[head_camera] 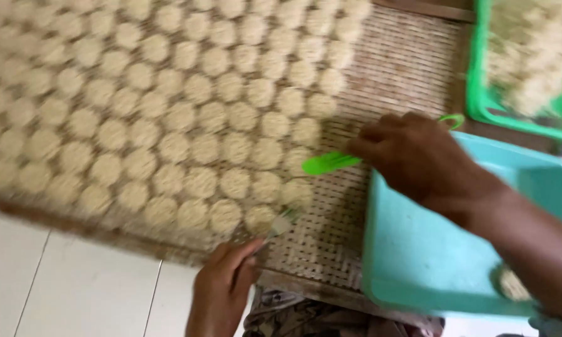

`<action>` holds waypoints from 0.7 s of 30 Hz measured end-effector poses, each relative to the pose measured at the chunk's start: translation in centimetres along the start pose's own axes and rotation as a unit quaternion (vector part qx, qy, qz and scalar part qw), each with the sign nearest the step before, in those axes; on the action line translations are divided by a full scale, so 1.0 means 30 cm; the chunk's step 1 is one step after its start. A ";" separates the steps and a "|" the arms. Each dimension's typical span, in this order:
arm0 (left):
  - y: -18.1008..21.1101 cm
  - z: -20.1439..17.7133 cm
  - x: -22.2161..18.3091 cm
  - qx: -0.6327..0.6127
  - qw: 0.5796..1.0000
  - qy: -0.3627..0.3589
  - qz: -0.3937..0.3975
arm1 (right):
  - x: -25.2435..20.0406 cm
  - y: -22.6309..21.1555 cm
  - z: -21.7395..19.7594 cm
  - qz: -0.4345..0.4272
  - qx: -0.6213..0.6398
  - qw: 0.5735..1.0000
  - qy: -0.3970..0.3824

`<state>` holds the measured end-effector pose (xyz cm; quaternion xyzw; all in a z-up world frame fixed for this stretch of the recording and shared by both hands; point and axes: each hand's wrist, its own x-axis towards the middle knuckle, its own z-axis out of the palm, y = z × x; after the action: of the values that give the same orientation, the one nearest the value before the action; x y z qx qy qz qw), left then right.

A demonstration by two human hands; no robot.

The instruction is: Shape cooked noodles into small circular cakes using a mold and a fork and arrange them on a tray.

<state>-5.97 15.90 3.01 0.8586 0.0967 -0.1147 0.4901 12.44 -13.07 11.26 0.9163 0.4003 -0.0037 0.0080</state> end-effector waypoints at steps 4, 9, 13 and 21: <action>0.018 0.070 0.027 0.016 0.990 -0.018 0.142 | -0.294 0.163 -0.183 -0.011 -0.073 0.997 0.030; 0.227 0.290 0.071 -0.010 0.942 -0.081 0.325 | -0.769 0.255 -0.209 0.372 -0.191 0.883 -0.212; 0.337 0.526 0.051 0.184 0.903 -0.164 0.353 | -0.992 0.245 -0.136 0.457 -0.187 0.795 -0.353; 0.506 0.740 -0.010 0.352 0.807 -0.360 0.309 | -1.051 0.184 0.010 0.355 -0.225 0.821 -0.387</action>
<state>-4.29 -10.90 4.59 0.8538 -0.4039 -0.2849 0.1637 -4.95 -39.96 11.44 0.8911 0.0015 -0.2647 0.3687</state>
